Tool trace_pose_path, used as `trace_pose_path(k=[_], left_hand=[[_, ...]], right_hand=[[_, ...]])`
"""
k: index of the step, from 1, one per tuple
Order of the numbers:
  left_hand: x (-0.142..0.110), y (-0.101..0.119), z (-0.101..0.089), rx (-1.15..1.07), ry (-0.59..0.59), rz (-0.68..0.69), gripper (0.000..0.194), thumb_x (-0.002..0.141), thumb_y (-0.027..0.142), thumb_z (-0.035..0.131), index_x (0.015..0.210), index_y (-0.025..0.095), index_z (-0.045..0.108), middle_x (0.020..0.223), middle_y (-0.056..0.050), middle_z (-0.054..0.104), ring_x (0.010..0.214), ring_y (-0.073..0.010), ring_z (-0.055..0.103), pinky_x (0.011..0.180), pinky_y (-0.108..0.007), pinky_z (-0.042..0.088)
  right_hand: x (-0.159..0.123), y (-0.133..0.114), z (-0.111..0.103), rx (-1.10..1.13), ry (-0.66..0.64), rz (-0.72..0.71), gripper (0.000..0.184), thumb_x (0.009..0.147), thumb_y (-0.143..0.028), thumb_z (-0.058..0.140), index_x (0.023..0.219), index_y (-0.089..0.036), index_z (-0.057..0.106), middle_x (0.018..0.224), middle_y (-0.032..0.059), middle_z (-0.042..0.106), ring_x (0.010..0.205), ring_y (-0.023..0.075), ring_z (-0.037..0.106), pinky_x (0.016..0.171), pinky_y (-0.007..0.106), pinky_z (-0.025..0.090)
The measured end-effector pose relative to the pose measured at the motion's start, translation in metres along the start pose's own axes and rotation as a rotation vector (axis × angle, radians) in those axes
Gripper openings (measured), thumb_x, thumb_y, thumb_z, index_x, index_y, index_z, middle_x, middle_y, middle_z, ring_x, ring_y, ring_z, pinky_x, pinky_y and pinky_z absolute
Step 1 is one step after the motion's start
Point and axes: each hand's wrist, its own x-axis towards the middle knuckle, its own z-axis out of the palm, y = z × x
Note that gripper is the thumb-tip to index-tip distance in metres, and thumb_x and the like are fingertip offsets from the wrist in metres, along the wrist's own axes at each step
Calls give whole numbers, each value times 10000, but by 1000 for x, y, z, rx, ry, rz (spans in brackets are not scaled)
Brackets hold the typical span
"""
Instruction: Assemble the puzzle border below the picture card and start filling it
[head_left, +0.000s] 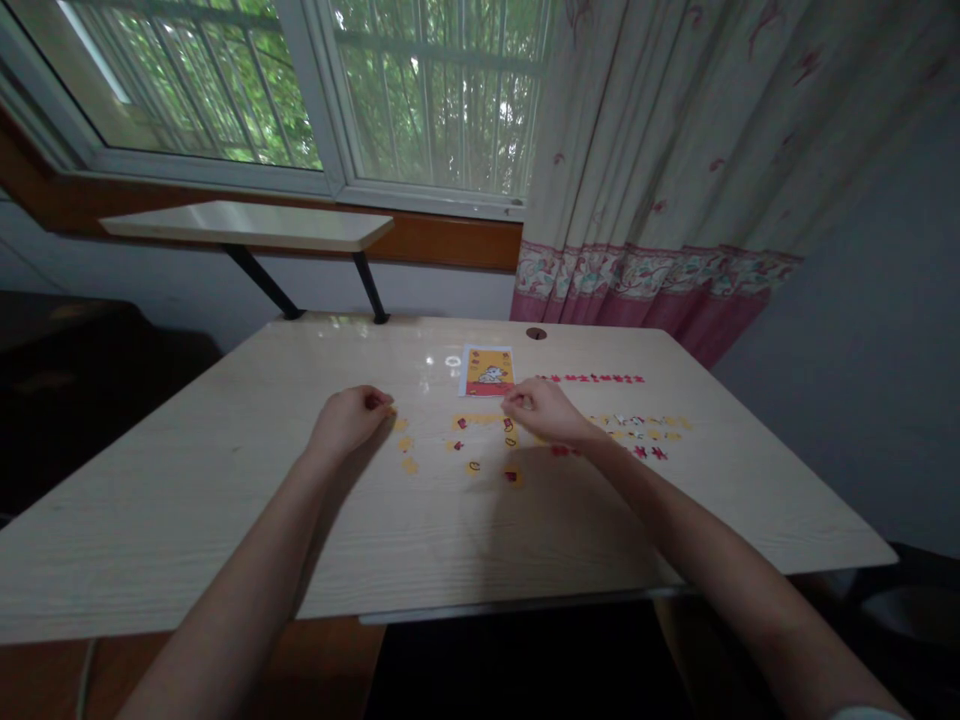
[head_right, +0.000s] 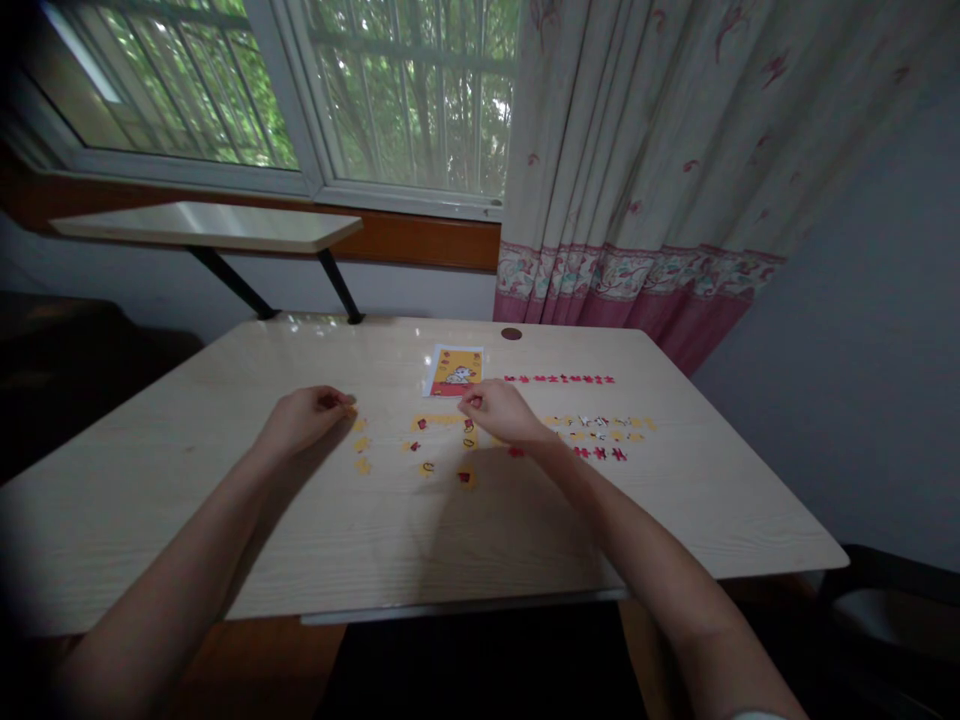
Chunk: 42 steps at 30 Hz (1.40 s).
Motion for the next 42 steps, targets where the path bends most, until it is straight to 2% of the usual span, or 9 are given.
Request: trace_pose_path(k=[2, 4, 7, 11, 18, 26, 29, 37, 42], left_hand=[[-4, 9, 0, -3, 1, 74, 160, 710, 271, 584, 768, 171, 694, 684, -79, 675, 646, -227, 592, 598, -303, 390], [-9, 19, 0, -9, -41, 222, 179, 749, 260, 554, 801, 172, 701, 720, -79, 673, 681, -216, 581, 629, -304, 397], [-17, 35, 3, -71, -233, 508, 202, 799, 276, 533, 808, 184, 713, 758, -66, 666, 743, -202, 566, 688, -304, 410], [-23, 44, 8, -156, -446, 677, 226, 840, 272, 533, 949, 224, 725, 800, -49, 668, 775, -189, 560, 747, -327, 420], [-23, 42, 11, -125, -553, 711, 240, 823, 235, 560, 987, 259, 733, 884, -50, 704, 836, -192, 583, 819, -359, 410], [-20, 39, 5, -160, -585, 688, 184, 785, 263, 599, 883, 261, 755, 743, -15, 715, 746, -171, 586, 765, -310, 414], [-19, 35, 1, -160, -594, 656, 156, 781, 269, 604, 826, 254, 753, 724, -11, 709, 739, -171, 599, 776, -315, 411], [-21, 40, -4, -135, -537, 609, 139, 754, 265, 599, 715, 216, 723, 657, -12, 677, 656, -154, 561, 707, -294, 414], [-21, 41, -2, -91, -443, 627, 156, 776, 273, 561, 761, 203, 700, 679, -21, 665, 668, -159, 544, 698, -295, 410]], right_hand=[[-8, 15, -14, -8, 39, 9, 164, 839, -229, 572, 798, -161, 716, 797, 61, 693, 740, 152, 591, 706, 269, 404], [-18, 28, -20, -45, 26, -19, 166, 837, -229, 570, 789, -159, 712, 771, 60, 688, 736, 155, 590, 721, 277, 409], [-35, 43, -16, -103, -8, -102, 158, 831, -236, 580, 782, -163, 711, 745, 63, 682, 732, 164, 587, 732, 291, 412], [-50, 47, -5, -75, -45, -229, 161, 853, -223, 554, 835, -175, 706, 782, 69, 694, 750, 164, 590, 742, 296, 415], [-58, 21, 0, 17, -152, -337, 139, 860, -259, 583, 863, -185, 701, 729, 34, 637, 722, 138, 549, 735, 274, 408], [-62, 7, 3, -14, -238, -339, 165, 859, -299, 600, 925, -195, 709, 778, 40, 634, 769, 149, 543, 755, 280, 400], [-64, 3, 3, -44, -235, -335, 222, 837, -381, 632, 916, -188, 708, 805, 50, 649, 790, 162, 554, 765, 293, 400], [-61, 3, 10, -72, -140, -207, 224, 822, -417, 652, 857, -205, 716, 767, 34, 670, 766, 158, 563, 727, 282, 377], [-61, 11, 4, -82, -119, -207, 198, 862, -369, 607, 840, -203, 713, 747, 28, 671, 736, 143, 566, 714, 274, 369]])
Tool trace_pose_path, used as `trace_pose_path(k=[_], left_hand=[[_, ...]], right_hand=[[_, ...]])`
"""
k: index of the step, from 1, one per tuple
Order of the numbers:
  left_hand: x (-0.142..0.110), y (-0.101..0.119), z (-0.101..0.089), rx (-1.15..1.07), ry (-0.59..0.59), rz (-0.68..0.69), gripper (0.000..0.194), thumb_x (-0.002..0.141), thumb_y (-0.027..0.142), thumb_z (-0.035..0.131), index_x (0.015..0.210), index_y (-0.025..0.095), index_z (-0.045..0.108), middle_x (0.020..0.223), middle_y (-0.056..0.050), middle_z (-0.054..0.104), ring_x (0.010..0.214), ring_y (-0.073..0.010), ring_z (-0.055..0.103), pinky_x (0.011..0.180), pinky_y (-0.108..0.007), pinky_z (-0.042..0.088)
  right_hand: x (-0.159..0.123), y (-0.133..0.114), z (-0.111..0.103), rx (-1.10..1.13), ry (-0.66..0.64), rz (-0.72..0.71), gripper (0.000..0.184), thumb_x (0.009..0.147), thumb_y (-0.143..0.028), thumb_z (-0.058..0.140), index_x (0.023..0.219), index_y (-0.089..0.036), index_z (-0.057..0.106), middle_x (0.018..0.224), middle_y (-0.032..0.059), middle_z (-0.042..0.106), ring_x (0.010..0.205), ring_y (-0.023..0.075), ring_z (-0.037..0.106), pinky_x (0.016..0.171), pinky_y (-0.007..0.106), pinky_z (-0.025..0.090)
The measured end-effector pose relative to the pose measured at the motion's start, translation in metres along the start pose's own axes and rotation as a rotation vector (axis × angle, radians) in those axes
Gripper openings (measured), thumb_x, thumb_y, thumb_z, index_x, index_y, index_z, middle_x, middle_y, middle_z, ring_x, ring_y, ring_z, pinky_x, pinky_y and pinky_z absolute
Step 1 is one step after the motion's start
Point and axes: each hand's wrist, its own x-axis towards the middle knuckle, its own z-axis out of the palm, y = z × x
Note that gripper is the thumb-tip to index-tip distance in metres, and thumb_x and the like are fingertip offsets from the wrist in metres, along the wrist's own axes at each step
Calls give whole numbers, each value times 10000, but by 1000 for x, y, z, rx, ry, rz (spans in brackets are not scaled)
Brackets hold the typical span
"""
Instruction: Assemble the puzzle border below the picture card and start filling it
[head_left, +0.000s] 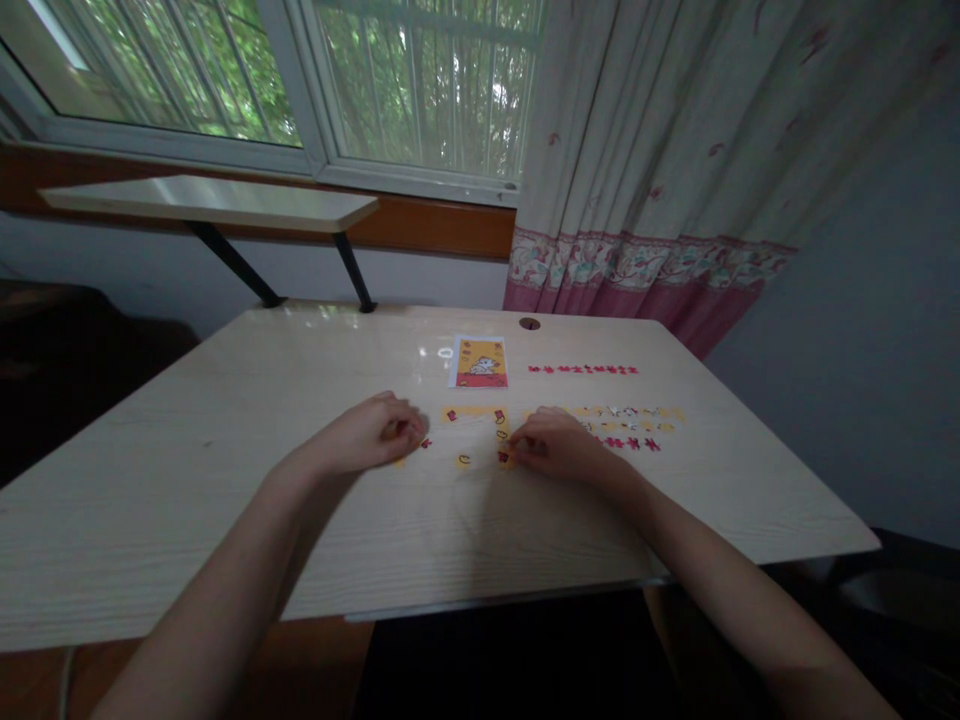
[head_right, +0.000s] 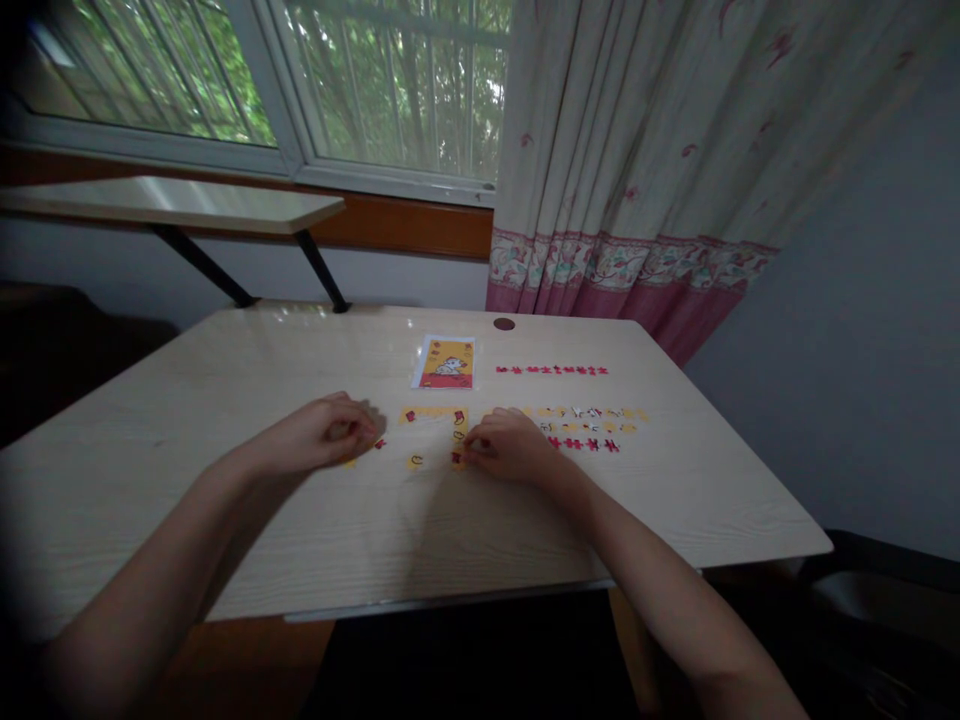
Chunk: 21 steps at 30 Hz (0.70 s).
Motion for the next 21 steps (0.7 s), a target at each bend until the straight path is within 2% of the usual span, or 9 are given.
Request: trace_pose_path(k=[4, 10, 21], left_hand=[[0, -3, 1, 44, 13, 3, 160, 770, 269, 555, 782, 203, 700, 715, -28, 665, 698, -167, 546, 704, -299, 409], [0, -4, 2, 91, -8, 7, 192, 803, 286, 530, 791, 198, 700, 669, -27, 629, 696, -176, 529, 703, -307, 407], [-1, -8, 4, 122, -14, 55, 195, 828, 267, 515, 803, 179, 687, 675, -26, 627, 714, -176, 526, 685, -297, 404]], right_hand=[[-3, 1, -3, -17, 3, -9, 171, 822, -365, 655, 855, -208, 714, 751, 18, 680, 748, 148, 574, 726, 282, 366], [0, -4, 0, -28, -21, 13, 222, 756, -429, 712, 816, -216, 723, 718, 13, 678, 735, 158, 571, 718, 288, 361], [0, -1, 3, -51, 9, -38, 141, 800, -350, 668, 813, -224, 729, 658, -1, 642, 684, 136, 539, 692, 271, 337]])
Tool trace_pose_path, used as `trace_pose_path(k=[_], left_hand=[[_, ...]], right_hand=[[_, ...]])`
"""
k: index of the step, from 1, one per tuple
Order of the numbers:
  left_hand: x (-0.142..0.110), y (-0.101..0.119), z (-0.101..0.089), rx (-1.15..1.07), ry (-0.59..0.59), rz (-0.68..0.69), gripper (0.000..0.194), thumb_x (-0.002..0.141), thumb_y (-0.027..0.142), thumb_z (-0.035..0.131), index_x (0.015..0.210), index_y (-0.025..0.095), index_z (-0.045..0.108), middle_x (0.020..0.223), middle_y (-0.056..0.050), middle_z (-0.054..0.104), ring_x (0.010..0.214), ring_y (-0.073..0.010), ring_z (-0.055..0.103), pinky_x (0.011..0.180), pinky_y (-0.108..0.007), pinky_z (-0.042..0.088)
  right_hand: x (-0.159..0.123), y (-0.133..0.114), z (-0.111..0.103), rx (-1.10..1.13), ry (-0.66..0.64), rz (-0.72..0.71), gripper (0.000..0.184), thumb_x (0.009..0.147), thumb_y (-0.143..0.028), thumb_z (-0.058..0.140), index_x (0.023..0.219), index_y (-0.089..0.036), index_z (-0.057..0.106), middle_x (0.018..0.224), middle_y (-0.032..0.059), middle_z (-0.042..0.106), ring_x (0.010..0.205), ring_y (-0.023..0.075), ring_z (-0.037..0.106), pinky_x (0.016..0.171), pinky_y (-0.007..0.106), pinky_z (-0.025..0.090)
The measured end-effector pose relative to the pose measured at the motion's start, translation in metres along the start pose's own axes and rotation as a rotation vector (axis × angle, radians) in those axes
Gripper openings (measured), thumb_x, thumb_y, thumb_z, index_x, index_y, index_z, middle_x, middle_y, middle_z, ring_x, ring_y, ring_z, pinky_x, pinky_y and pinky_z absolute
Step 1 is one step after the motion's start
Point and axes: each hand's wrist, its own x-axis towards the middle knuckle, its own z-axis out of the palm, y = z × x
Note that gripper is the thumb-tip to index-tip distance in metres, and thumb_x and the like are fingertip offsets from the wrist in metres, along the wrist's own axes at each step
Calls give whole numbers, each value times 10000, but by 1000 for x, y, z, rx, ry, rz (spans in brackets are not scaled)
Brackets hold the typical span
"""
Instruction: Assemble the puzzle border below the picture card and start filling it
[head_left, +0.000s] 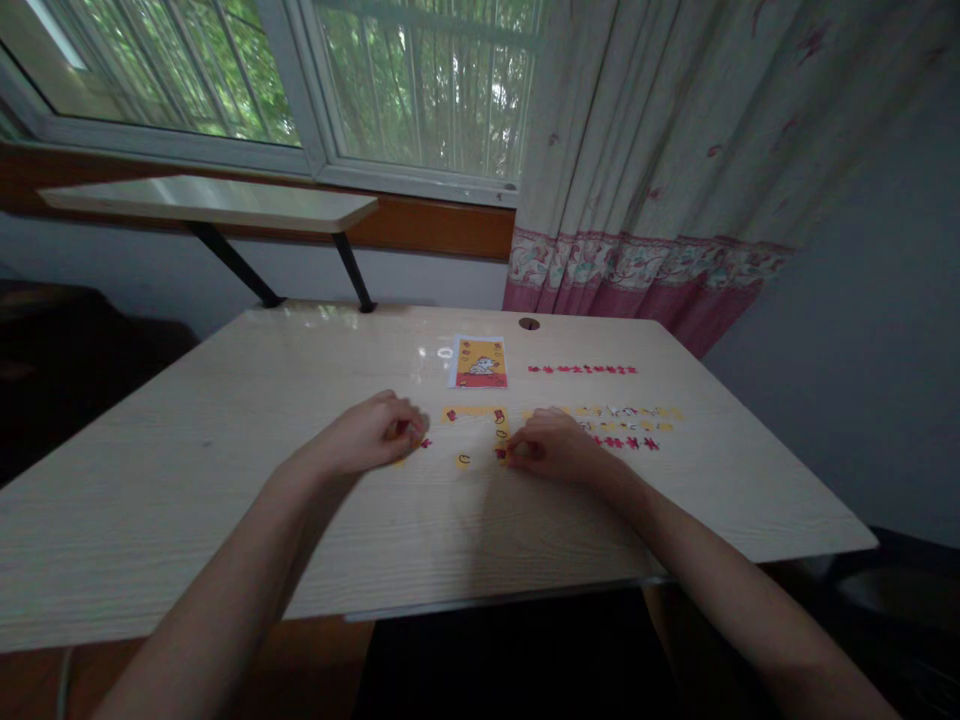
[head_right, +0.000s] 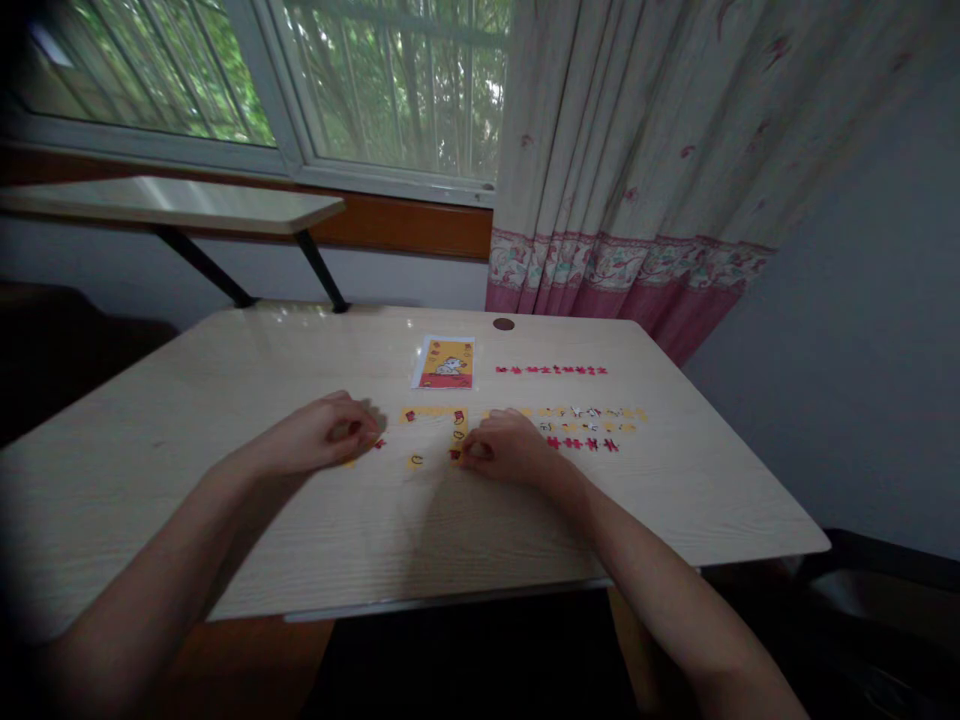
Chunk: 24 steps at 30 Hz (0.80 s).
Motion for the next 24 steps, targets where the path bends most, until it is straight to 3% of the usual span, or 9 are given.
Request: trace_pose_path(k=[6, 24], left_hand=[[0, 0, 0, 22, 0, 22, 194, 847, 273, 514, 817, 174, 678, 670, -24, 618, 715, -177, 524, 698, -309, 405], [0, 1, -1, 7, -6, 0, 184, 837, 265, 519, 815, 176, 678, 705, -28, 632, 732, -178, 526, 707, -310, 403]], right_hand=[[0, 2, 1, -19, -1, -41, 153, 812, -353, 659, 890, -248, 740, 653, 0, 624, 673, 136, 510, 671, 267, 323], [0, 1, -2, 49, -50, -45, 183, 827, -375, 645, 856, -219, 736, 665, 5, 622, 683, 131, 521, 678, 261, 343]])
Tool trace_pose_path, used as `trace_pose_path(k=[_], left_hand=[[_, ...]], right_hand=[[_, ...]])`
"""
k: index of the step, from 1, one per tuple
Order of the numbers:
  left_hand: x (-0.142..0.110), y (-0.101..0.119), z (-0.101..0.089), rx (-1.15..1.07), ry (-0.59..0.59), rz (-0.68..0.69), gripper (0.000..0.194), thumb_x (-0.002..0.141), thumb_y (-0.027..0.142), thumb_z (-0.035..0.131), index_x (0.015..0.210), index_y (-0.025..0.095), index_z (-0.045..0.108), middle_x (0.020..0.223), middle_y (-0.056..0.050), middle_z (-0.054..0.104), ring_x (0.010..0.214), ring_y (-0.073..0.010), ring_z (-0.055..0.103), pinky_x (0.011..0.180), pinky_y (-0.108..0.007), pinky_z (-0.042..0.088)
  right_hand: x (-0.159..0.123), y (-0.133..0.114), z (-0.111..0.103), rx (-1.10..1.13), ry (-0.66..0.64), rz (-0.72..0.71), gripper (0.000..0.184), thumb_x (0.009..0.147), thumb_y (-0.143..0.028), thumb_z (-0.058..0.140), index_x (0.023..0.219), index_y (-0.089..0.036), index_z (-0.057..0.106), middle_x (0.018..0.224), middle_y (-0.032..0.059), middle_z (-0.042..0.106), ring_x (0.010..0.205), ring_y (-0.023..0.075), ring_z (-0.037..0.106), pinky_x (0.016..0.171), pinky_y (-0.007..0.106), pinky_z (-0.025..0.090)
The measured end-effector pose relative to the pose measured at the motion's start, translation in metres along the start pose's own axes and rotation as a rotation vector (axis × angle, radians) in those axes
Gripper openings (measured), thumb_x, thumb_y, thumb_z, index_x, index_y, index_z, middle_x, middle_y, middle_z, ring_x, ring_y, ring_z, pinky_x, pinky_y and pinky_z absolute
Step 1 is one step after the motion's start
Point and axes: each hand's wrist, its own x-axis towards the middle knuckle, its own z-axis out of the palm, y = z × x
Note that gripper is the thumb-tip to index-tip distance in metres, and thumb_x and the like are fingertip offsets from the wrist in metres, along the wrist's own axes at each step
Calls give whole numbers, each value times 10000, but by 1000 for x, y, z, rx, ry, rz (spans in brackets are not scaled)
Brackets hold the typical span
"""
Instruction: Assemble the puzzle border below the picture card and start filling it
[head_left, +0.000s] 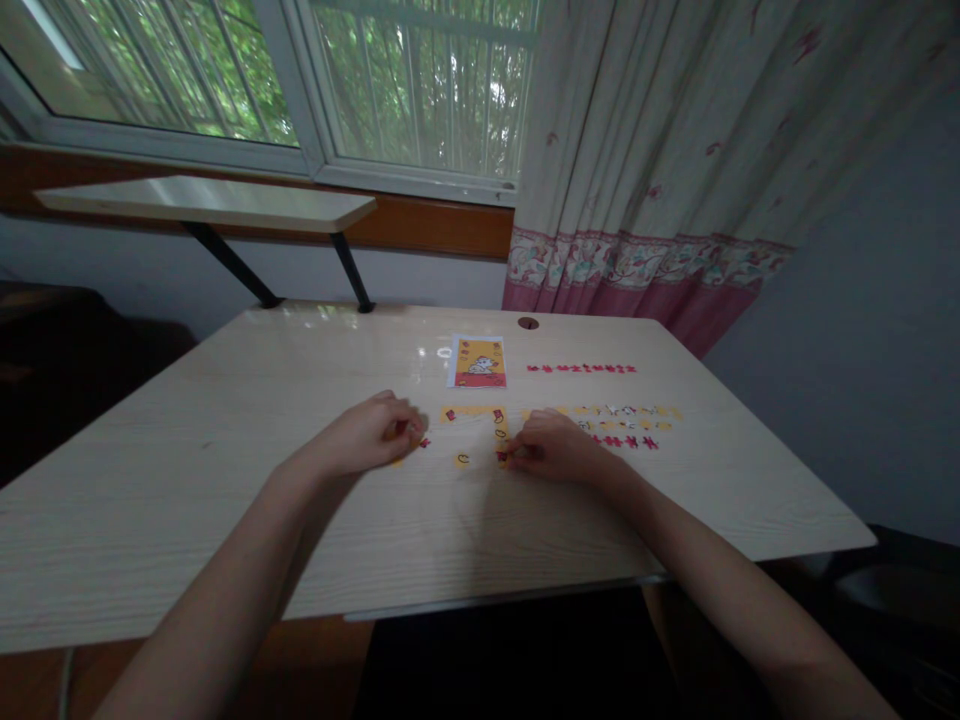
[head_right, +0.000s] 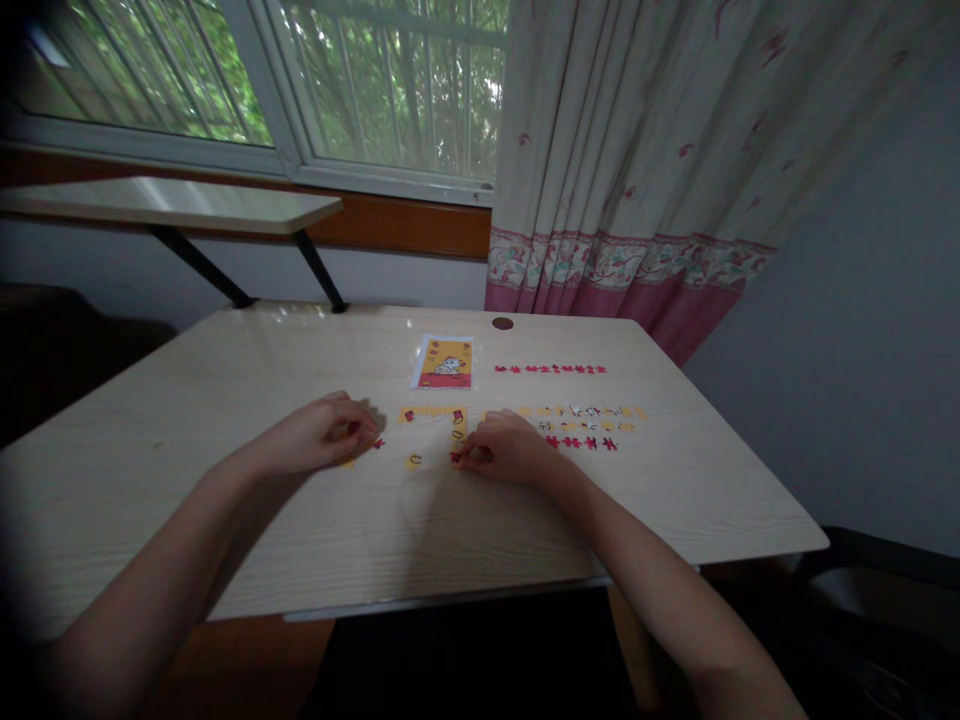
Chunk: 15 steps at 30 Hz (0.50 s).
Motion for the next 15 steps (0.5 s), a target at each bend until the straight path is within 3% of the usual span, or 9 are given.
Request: trace_pose_path(k=[10, 15], left_hand=[[0, 0, 0, 33, -19, -31, 197, 838, 257, 496, 813, 182, 676, 679, -20, 604, 728, -171, 516, 710, -308, 402], [1, -5, 2, 38, -71, -69, 186, 780, 266, 564, 887, 177, 688, 735, -35, 620, 765, -190, 526, 723, -321, 411]], right_hand=[[1, -4, -3, -36, -47, 81, 203, 811, -362, 645, 923, -219, 734, 748, 24, 670, 737, 150, 543, 724, 278, 362], [2, -5, -5, -38, -75, 109, 219, 813, -384, 635, 930, -228, 734, 755, 25, 667, 744, 155, 545, 730, 284, 365]])
